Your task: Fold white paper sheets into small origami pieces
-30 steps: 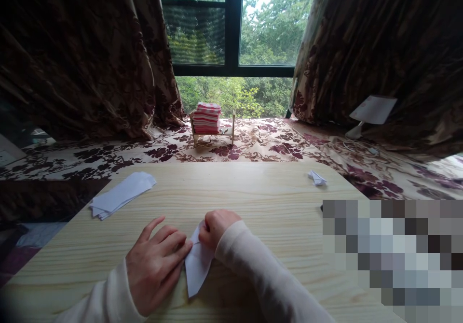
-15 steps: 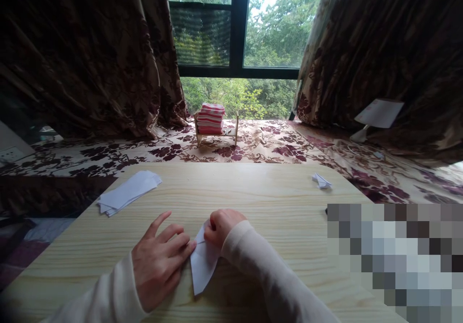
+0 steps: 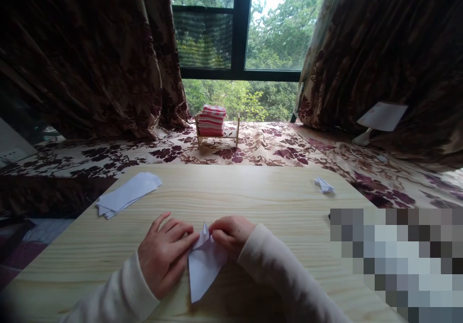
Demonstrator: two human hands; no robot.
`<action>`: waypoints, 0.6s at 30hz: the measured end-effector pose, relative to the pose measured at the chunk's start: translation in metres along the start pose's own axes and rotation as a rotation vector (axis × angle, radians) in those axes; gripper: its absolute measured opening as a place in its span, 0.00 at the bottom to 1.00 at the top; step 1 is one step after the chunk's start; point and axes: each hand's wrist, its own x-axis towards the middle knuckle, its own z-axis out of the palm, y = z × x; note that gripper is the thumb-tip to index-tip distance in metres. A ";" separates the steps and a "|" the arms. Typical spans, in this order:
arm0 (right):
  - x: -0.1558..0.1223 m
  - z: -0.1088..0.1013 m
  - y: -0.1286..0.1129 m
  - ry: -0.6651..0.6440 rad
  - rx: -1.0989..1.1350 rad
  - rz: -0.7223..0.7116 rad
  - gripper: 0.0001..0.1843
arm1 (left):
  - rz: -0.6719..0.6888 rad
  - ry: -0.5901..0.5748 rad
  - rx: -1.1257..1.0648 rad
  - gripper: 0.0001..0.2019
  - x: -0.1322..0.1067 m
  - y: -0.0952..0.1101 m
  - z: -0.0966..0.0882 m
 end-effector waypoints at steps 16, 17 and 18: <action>-0.010 -0.007 -0.007 -0.040 -0.331 0.003 0.22 | 0.085 0.055 -0.165 0.13 -0.005 0.010 0.000; -0.010 -0.007 -0.006 -0.040 -0.329 -0.005 0.23 | 0.086 0.053 -0.158 0.13 -0.004 0.011 0.000; -0.010 -0.006 -0.006 -0.041 -0.327 -0.016 0.23 | 0.084 0.050 -0.147 0.13 -0.004 0.011 0.000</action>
